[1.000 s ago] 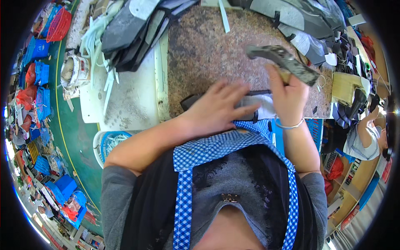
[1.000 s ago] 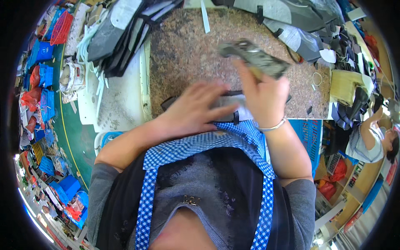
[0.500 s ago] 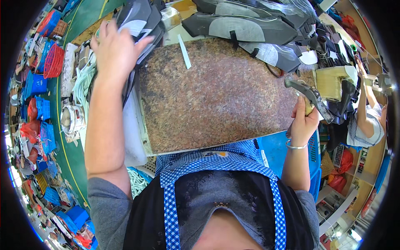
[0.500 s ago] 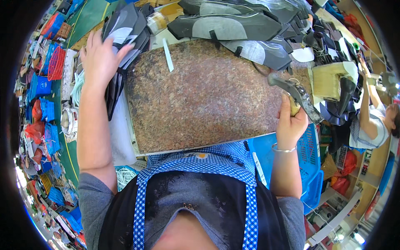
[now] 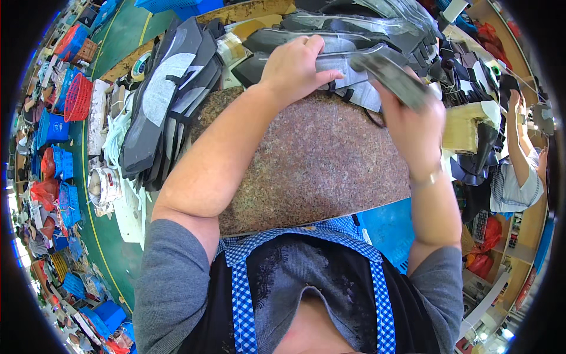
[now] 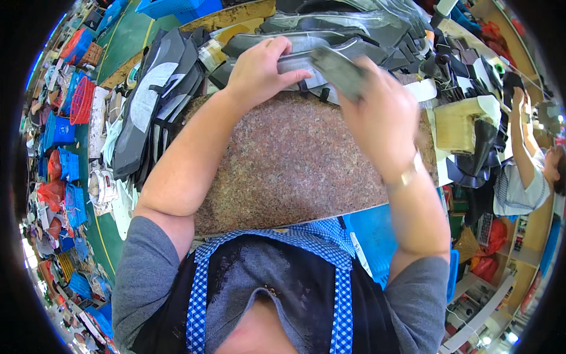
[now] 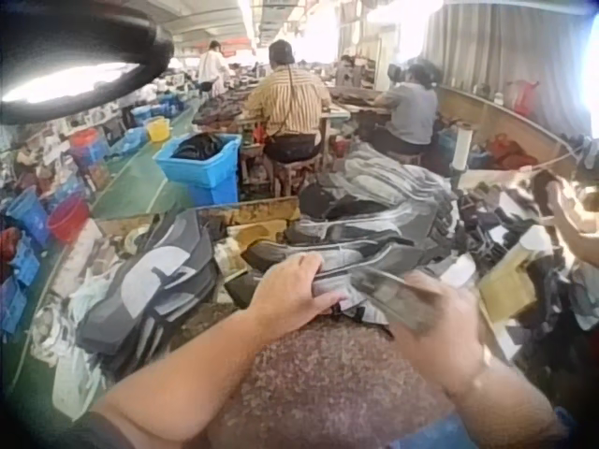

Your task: Hammering the edges of shoe components on a workbench.

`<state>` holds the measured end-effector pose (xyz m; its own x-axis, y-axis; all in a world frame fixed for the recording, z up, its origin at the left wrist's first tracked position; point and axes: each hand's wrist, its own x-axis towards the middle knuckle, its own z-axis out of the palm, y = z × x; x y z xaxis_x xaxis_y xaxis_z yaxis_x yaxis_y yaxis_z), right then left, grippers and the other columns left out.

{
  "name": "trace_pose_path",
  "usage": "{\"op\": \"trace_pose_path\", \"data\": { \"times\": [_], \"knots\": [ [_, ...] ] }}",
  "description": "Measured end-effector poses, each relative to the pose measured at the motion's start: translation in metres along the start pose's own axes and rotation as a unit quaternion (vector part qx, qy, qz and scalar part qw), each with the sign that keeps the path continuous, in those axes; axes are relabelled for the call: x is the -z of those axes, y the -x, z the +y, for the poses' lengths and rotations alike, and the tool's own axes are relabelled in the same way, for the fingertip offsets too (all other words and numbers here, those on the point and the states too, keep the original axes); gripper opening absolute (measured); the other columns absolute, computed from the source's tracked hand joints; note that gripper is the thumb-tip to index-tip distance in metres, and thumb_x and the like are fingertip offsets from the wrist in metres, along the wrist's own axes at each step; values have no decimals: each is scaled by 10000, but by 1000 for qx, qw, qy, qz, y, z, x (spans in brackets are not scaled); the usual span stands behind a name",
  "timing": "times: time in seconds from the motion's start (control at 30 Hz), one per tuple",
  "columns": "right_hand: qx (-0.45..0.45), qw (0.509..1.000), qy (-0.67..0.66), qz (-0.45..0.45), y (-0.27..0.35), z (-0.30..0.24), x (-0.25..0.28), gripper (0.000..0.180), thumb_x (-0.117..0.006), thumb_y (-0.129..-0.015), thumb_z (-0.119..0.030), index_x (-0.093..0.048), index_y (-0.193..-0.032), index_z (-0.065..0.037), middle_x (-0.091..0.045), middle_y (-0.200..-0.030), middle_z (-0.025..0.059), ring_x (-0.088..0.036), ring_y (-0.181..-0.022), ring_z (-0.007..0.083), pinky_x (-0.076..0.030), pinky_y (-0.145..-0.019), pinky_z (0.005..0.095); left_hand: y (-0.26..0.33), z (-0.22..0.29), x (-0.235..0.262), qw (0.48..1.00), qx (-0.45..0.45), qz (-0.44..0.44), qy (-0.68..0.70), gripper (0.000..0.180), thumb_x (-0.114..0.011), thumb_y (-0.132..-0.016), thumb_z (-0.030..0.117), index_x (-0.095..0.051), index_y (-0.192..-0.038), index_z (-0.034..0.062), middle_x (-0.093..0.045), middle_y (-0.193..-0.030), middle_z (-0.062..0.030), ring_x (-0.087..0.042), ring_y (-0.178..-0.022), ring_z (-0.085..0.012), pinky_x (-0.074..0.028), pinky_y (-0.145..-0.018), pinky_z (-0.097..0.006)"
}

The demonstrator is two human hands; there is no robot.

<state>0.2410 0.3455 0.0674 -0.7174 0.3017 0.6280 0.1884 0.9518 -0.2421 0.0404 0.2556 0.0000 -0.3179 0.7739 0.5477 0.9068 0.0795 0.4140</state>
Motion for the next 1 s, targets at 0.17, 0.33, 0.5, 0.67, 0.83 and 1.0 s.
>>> {"op": "trace_pose_path", "data": {
  "times": [0.17, 0.33, 0.5, 0.67, 0.83, 1.0],
  "knots": [
    [11, 959, 199, -202, -77, 14, -57, 260, -598, -911, -312, -628, -940, -56, -703, -869, 159, -695, -811, 343, -542, -685, 451, 1, 51, 29, 957, 146, -242, -60, 477, -719, -801, 488, -699, -896, 21, -702, -899, -192, -685, -853, -362, -547, -772, -428],
    [32, 951, 226, -208, -90, 39, -83, 281, -594, -911, -326, -648, -974, -57, -705, -883, 167, -685, -850, 363, -534, -737, 469, 78, 132, 29, 969, -91, -229, -20, 189, -643, -840, 238, -654, -780, 59, -647, -816, -145, -666, -763, -294, -536, -687, -443],
    [-44, 983, 17, -176, -52, 7, -24, 389, -633, -915, -421, -636, -944, -33, -663, -701, 157, -692, -714, 241, -513, -633, 369, 129, 120, 122, 942, -105, -280, 151, 257, -729, -803, 275, -599, -822, 55, -582, -810, -105, -625, -727, -297, -511, -625, -412],
    [-246, 713, -445, -483, 54, -42, 29, 283, -788, -732, -150, -671, -945, -7, -725, -1030, 110, -608, -838, 116, -502, -740, 289, 144, 84, 151, 825, 87, -493, 262, 369, -714, -853, 275, -640, -1122, 33, -685, -984, -121, -672, -879, -320, -534, -722, -402],
    [-358, 784, -305, -404, 125, -38, 19, 247, -812, -730, -56, -666, -920, 4, -675, -817, 29, -603, -753, 98, -498, -692, 272, 176, 64, 104, 765, 178, -502, 361, 420, -684, -845, 190, -594, -1225, 33, -668, -1093, -157, -658, -986, -329, -511, -869, -398],
    [-334, 852, -207, -346, 148, -29, 1, 197, -792, -756, -49, -659, -896, -6, -638, -772, 10, -569, -716, 90, -482, -671, 266, 175, 109, 37, 969, 19, -237, 75, 347, -691, -786, 129, -626, -1108, 17, -595, -1107, -167, -574, -1079, -359, -464, -939, -415]
  ]
}}
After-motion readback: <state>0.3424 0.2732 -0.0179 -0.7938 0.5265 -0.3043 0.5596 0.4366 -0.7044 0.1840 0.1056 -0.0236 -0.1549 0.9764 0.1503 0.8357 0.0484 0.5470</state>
